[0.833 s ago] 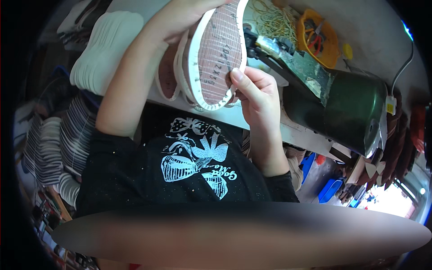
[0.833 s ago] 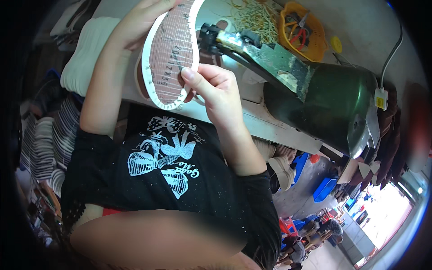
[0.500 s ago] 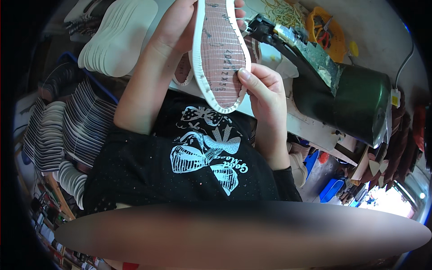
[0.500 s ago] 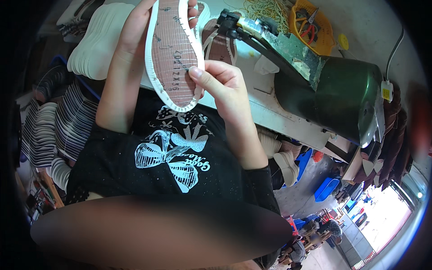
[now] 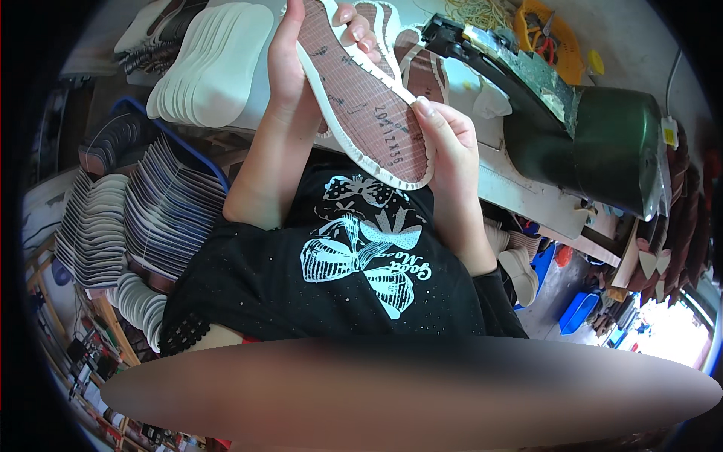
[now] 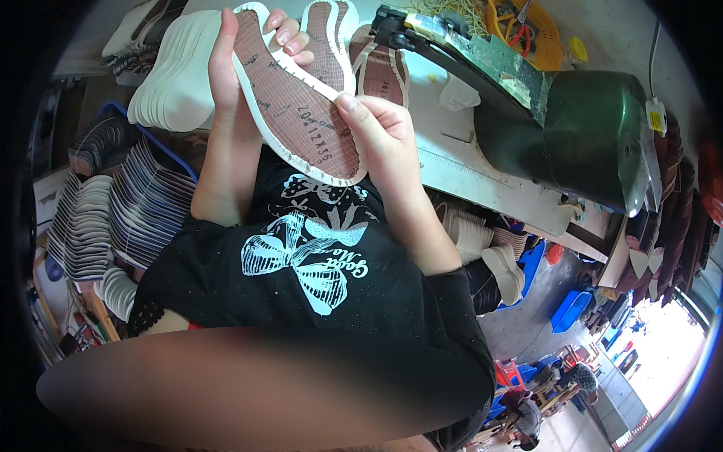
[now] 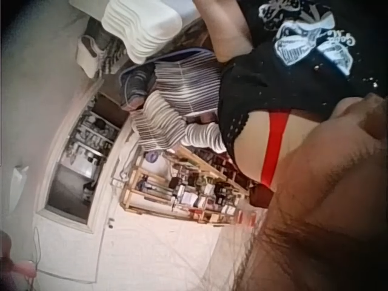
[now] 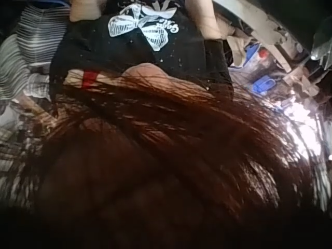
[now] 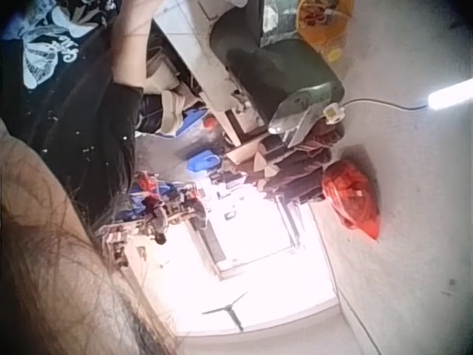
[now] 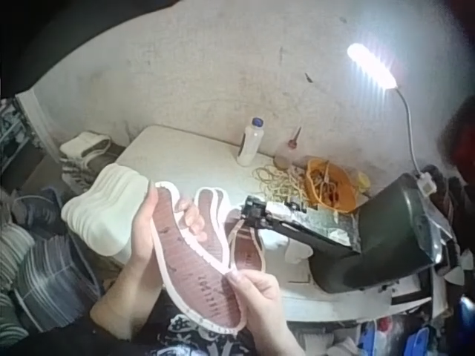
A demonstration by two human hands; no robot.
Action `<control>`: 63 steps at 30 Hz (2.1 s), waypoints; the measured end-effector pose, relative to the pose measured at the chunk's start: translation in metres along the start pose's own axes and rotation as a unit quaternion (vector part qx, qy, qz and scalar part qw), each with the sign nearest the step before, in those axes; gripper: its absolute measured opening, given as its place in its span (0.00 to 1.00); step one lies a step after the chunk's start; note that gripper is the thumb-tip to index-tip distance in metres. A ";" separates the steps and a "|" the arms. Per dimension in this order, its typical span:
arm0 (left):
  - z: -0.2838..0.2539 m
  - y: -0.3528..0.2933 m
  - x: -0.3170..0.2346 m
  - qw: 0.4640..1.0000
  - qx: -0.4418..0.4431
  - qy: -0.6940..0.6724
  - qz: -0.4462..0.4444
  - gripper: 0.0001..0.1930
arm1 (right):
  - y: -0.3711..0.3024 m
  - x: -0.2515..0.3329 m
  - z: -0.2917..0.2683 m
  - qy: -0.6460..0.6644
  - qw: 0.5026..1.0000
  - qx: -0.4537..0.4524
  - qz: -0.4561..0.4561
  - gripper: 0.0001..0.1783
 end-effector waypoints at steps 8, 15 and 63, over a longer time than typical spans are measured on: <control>-0.025 0.001 -0.005 0.984 0.171 0.042 -0.040 0.28 | 0.002 -0.003 0.001 -0.014 1.000 0.017 -0.006 0.15; -0.051 -0.014 -0.059 0.769 -0.259 0.506 0.292 0.27 | 0.007 -0.009 -0.002 -0.027 0.998 -0.020 -0.055 0.14; 0.015 -0.019 0.019 0.950 -0.069 0.304 -0.019 0.18 | 0.024 -0.002 0.004 0.280 0.942 0.183 0.019 0.19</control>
Point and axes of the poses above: each hand's wrist, its own y-axis towards the middle knuckle, its own z-axis out of the palm, x = y × z, the point moved 1 cm from there along y, towards the middle knuckle, and after that the axes turned 9 degrees about -z, right-handed, at the moved point
